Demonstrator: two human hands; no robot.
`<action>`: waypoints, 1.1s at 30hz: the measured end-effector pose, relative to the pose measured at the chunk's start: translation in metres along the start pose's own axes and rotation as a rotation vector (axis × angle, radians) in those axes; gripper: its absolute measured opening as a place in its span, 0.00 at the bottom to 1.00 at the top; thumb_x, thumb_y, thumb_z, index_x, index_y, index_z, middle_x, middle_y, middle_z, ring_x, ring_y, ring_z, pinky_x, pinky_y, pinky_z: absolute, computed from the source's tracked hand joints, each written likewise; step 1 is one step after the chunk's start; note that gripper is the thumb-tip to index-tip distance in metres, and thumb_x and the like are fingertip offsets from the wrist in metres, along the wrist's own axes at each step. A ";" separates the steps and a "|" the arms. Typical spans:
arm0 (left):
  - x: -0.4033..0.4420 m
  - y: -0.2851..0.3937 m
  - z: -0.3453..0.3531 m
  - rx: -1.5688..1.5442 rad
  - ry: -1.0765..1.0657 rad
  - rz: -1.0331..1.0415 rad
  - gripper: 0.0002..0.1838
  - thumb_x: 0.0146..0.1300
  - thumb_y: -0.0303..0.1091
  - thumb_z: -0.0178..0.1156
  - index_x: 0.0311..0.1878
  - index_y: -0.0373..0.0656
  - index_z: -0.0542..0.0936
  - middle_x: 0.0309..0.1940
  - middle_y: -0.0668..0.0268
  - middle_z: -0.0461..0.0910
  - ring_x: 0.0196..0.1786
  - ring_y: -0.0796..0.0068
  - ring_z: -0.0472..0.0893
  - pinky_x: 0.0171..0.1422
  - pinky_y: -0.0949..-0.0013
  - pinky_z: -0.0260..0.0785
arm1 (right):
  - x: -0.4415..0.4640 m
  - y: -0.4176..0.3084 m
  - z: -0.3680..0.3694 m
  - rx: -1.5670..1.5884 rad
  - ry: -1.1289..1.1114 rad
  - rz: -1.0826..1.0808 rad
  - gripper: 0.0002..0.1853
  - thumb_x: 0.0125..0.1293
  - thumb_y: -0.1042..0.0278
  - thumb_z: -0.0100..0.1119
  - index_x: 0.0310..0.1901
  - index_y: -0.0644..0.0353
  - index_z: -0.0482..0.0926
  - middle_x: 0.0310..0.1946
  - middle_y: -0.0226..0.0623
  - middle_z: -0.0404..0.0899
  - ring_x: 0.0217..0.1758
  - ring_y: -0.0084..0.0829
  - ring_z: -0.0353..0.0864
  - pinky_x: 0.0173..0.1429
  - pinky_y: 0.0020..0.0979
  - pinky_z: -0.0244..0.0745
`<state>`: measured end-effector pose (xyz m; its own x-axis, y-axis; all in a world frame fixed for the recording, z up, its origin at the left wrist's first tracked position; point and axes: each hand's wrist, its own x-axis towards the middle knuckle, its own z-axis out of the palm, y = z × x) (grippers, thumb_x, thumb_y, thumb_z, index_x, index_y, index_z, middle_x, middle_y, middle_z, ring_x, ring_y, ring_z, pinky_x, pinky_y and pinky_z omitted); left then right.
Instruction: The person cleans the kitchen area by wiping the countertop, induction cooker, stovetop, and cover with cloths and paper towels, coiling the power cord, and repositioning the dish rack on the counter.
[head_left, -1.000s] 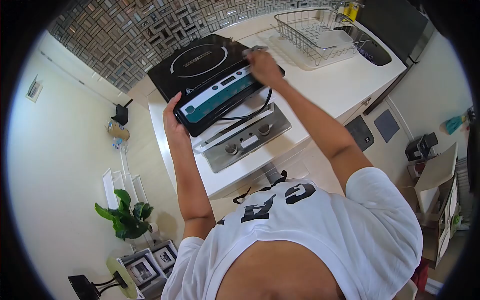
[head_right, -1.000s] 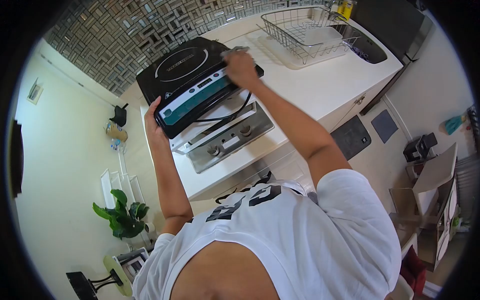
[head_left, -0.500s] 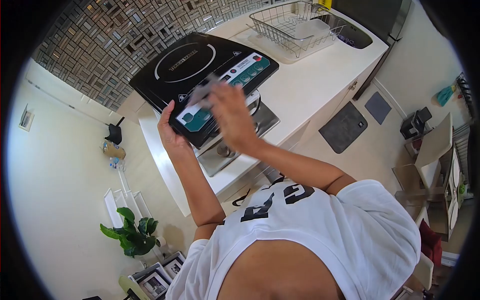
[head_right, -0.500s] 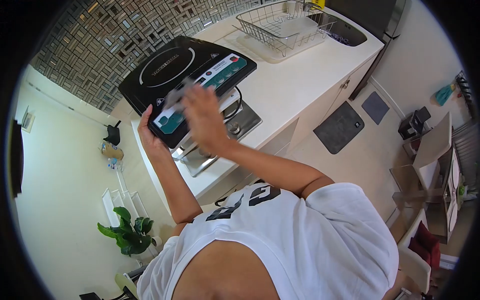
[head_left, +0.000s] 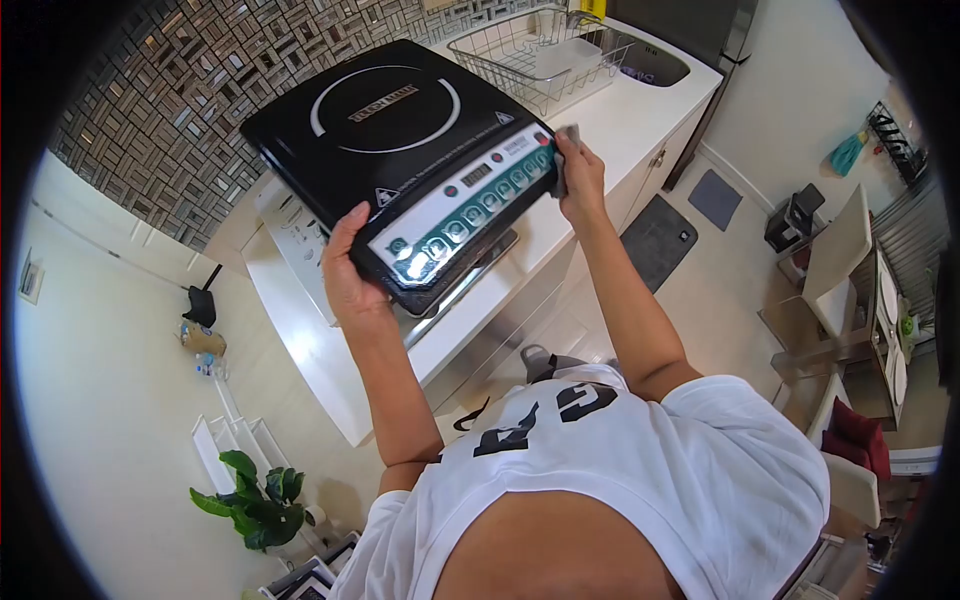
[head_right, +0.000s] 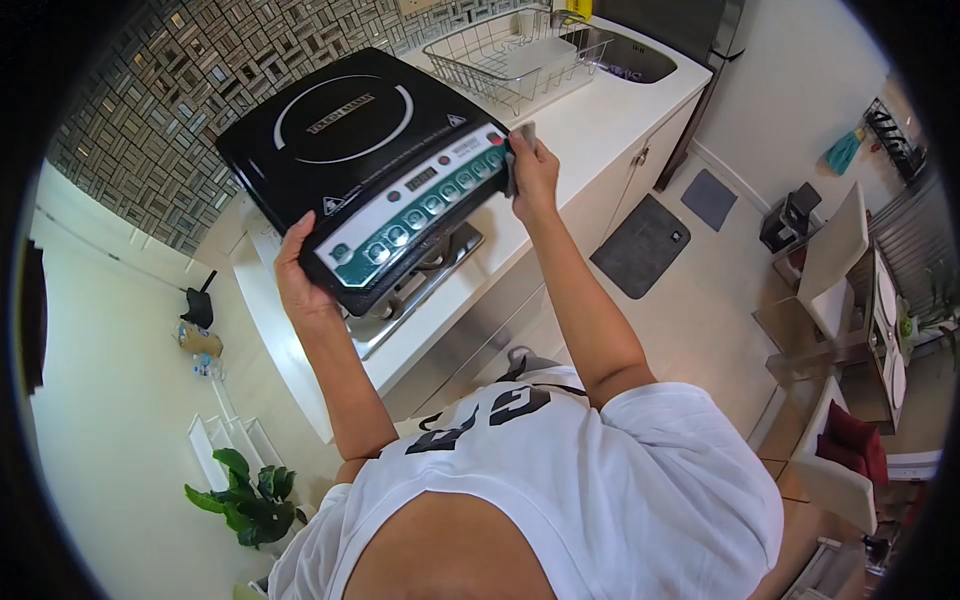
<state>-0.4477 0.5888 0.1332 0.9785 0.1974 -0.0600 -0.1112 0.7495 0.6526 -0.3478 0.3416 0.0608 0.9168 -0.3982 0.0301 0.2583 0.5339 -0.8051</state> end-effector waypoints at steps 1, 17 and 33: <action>0.000 -0.006 0.001 0.039 -0.011 0.003 0.14 0.45 0.24 0.61 0.37 0.30 0.74 0.30 0.56 0.78 0.30 0.64 0.80 0.38 0.66 0.76 | -0.001 -0.002 -0.012 -0.005 -0.008 -0.005 0.12 0.58 0.63 0.57 0.36 0.63 0.76 0.23 0.28 0.73 0.25 0.19 0.70 0.28 0.22 0.67; -0.020 -0.108 0.086 0.088 -0.085 -0.101 0.22 0.43 0.21 0.61 0.44 0.33 0.67 0.34 0.58 0.74 0.34 0.67 0.78 0.39 0.66 0.74 | 0.030 -0.078 -0.167 -0.190 0.169 0.027 0.14 0.56 0.63 0.60 0.38 0.67 0.78 0.29 0.32 0.78 0.29 0.22 0.76 0.31 0.21 0.70; -0.026 -0.134 0.107 0.027 0.088 -0.148 0.18 0.44 0.19 0.57 0.42 0.34 0.72 0.32 0.58 0.77 0.33 0.67 0.79 0.38 0.67 0.75 | 0.335 -0.042 -0.058 -1.392 -0.885 -1.012 0.27 0.51 0.80 0.51 0.55 0.48 0.67 0.38 0.41 0.77 0.47 0.46 0.72 0.59 0.40 0.63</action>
<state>-0.4398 0.4156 0.1281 0.9646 0.1420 -0.2223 0.0388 0.7573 0.6519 -0.0696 0.1422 0.0701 0.5911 0.5387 0.6003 0.7323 -0.6704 -0.1195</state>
